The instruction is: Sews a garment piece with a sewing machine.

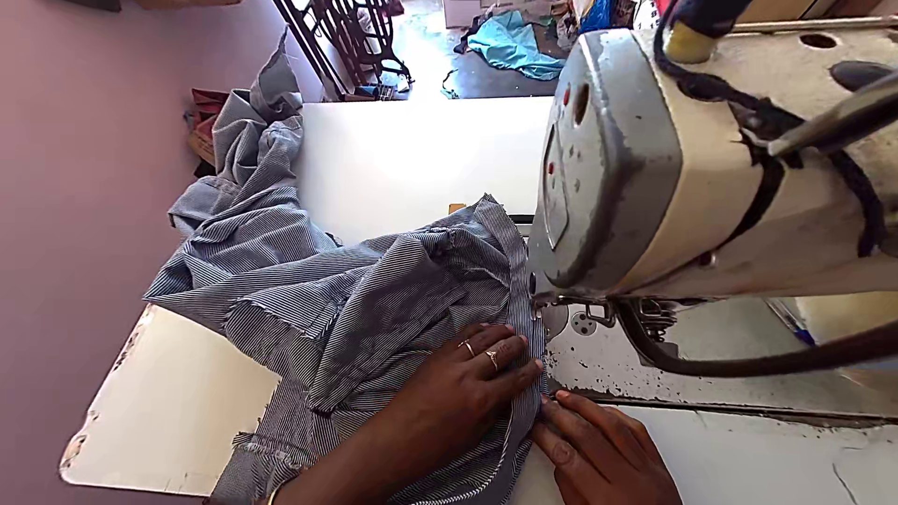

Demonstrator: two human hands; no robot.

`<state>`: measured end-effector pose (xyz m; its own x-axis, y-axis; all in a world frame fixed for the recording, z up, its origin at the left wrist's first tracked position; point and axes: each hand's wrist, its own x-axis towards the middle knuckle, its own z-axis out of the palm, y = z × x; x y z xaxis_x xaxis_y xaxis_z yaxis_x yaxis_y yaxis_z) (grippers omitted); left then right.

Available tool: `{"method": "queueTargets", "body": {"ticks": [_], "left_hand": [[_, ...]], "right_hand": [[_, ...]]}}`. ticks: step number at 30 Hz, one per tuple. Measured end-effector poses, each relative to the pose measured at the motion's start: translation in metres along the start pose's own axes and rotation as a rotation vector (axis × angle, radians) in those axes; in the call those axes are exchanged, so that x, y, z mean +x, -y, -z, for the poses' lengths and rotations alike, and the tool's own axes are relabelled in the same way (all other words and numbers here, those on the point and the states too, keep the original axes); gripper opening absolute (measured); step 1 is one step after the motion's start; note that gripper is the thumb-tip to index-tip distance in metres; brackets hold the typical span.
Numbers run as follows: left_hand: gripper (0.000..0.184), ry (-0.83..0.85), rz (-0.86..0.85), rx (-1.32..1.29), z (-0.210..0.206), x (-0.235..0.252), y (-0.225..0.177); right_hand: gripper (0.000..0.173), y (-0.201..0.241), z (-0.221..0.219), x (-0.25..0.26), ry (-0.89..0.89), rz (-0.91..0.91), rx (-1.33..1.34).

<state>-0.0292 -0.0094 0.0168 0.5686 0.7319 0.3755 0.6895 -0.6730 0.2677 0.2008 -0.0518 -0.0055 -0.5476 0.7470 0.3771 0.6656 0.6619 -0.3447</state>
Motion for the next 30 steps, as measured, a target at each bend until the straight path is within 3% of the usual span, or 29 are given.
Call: {"method": "queueTargets", "body": {"ticks": [17,19,22,23,25,27,30], "left_hand": [[0.039,-0.060,0.097,-0.031,-0.008,0.019,0.011],[0.038,-0.016,0.177,-0.071,0.001,0.013,0.008],[0.040,0.019,0.376,0.014,0.015,-0.009,-0.002],[0.042,0.020,0.428,0.079,0.018,-0.019,-0.003],[0.045,-0.007,0.504,0.204,0.024,-0.037,-0.002],[0.038,-0.045,0.538,0.292,0.031,-0.050,-0.001],[0.024,-0.111,0.524,0.262,0.043,-0.057,0.002]], "right_hand": [[0.036,0.000,-0.005,0.020,-0.041,-0.149,-0.011],[0.037,0.001,-0.003,0.027,-0.116,-0.246,-0.015],[0.058,-0.003,-0.009,0.041,-0.141,-0.357,-0.134],[0.053,-0.004,-0.011,0.046,-0.130,-0.354,-0.132],[0.030,-0.002,-0.014,0.056,-0.116,-0.315,-0.037],[0.020,0.004,-0.015,0.062,-0.117,-0.337,0.133],[0.017,0.018,-0.009,0.072,-0.169,-0.711,0.785]]}}
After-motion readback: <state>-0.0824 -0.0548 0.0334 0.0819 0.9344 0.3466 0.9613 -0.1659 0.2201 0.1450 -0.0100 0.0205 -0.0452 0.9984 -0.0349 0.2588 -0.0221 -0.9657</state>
